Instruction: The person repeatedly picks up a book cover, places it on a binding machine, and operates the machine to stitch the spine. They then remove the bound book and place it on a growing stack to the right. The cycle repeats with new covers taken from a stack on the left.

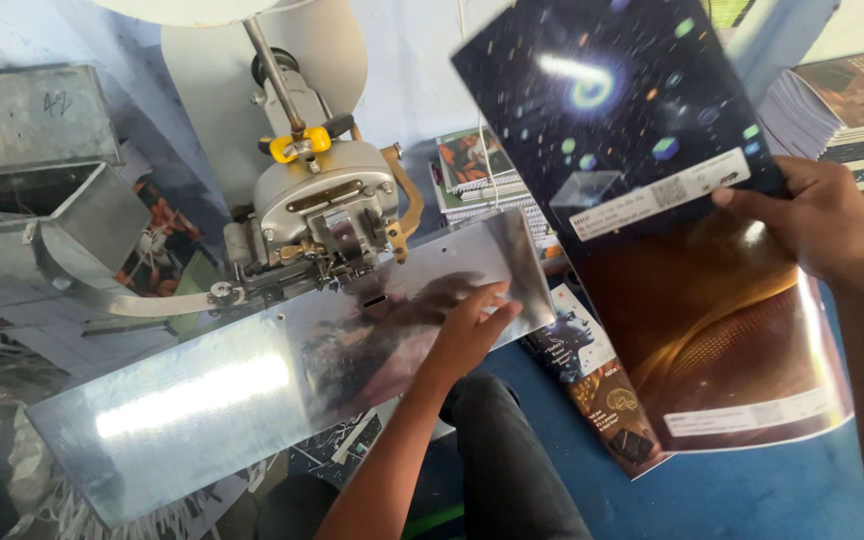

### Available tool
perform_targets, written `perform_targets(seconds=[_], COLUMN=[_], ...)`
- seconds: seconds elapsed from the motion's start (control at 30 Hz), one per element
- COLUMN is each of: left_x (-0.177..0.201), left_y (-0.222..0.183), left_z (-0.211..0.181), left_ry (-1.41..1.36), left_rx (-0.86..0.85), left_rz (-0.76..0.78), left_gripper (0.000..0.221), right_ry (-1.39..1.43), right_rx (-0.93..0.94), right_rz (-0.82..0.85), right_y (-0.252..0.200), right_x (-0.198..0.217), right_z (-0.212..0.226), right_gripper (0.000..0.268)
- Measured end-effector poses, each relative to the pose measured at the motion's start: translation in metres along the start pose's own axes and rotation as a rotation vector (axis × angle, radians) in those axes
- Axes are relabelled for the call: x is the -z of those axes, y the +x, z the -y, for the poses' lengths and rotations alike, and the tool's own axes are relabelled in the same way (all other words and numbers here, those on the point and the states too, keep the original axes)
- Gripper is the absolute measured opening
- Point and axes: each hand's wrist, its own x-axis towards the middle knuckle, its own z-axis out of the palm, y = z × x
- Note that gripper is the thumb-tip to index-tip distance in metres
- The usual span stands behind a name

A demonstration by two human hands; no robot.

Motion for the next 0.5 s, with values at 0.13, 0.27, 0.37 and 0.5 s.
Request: perform_targets(seconds=[0.13, 0.27, 0.37, 0.5], left_x=[-0.012, -0.018, -0.016, -0.011], left_y=[0.019, 0.029, 0.027, 0.019], left_z=[-0.015, -0.047, -0.073, -0.097], left_ry=[-0.034, -0.241, -0.397, -0.368], left_rx=[-0.052, -0.004, -0.003, -0.364], left_rz=[0.034, 0.102, 0.158, 0.101], left_gripper=[0.076, 0.076, 0.070, 0.063], right_ry=[0.568, 0.847, 1.044, 1.257], right_rx=[0.041, 0.026, 0.002, -0.025], right_rz=[0.035, 0.055, 0.100, 0.203], right_y=[0.009, 0.021, 0.025, 0.019], right_x=[0.001, -0.024, -0.051, -0.100], right_z=[-0.008, -0.033, -0.048, -0.063], right_gripper=[0.018, 0.017, 0.025, 0.037])
